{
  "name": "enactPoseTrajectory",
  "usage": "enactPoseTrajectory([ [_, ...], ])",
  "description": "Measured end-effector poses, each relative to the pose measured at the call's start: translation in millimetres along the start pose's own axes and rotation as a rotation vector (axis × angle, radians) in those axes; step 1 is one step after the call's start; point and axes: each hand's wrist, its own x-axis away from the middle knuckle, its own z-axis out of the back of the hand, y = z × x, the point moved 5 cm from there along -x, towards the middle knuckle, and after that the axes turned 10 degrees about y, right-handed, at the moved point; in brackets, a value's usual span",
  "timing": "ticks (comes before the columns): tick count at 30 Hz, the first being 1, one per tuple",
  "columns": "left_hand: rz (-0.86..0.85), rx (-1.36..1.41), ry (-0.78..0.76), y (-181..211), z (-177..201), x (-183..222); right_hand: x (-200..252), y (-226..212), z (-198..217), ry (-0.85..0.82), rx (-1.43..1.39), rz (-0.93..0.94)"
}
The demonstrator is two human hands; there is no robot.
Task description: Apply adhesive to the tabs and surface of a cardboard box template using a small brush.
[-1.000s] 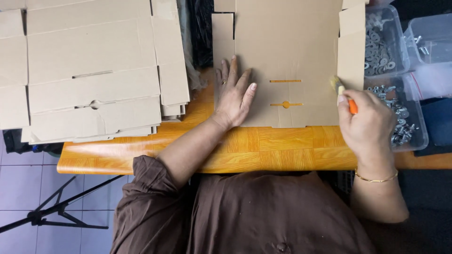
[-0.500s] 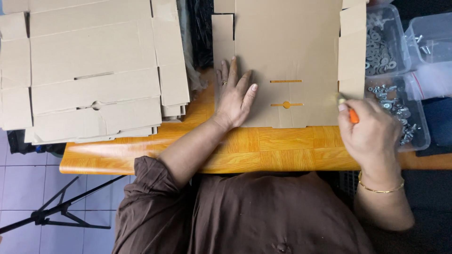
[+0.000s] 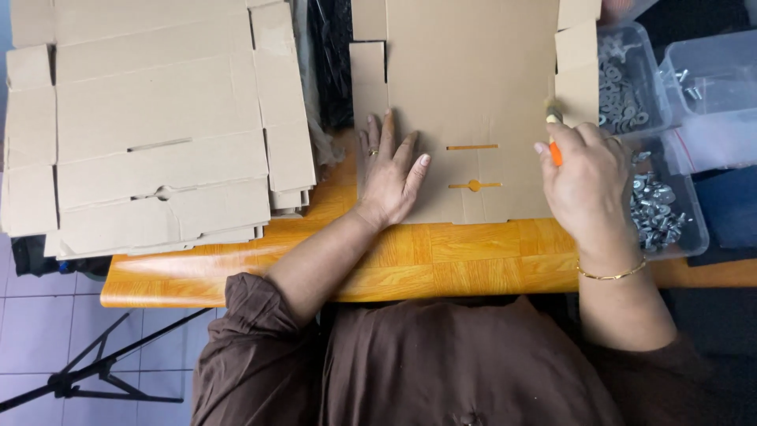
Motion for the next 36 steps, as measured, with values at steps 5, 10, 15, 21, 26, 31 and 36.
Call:
enactPoseTrajectory([
  [5, 0.012, 0.025, 0.001, 1.7, 3.2, 1.5, -19.3, -70.8, -5.1, -0.085, -0.459, -0.062],
  [10, 0.010, 0.039, -0.012, 3.6, 4.2, 2.8, -35.3, -74.2, -12.9, -0.079, -0.467, -0.034],
  [15, 0.009, 0.021, -0.021, 7.6, 8.0, 0.1, -55.1, 18.1, -48.9, 0.099, -0.041, -0.072],
  [21, 0.029, -0.048, -0.057, 11.9, 9.3, -4.7, -91.3, -86.8, -47.9, -0.089, -0.656, -0.037],
  [26, -0.059, -0.174, -0.112, 16.1, 3.1, -3.2, -118.0, -12.8, -63.0, 0.112, -0.336, 0.023],
  [31, -0.053, -0.202, -0.145, 15.1, 0.1, -0.9, -124.3, 22.0, -57.0, 0.308, -0.073, -0.071],
  [36, -0.042, -0.196, -0.132, 17.8, 4.1, -7.4, -140.5, -73.1, -57.2, 0.041, -0.732, 0.072],
])
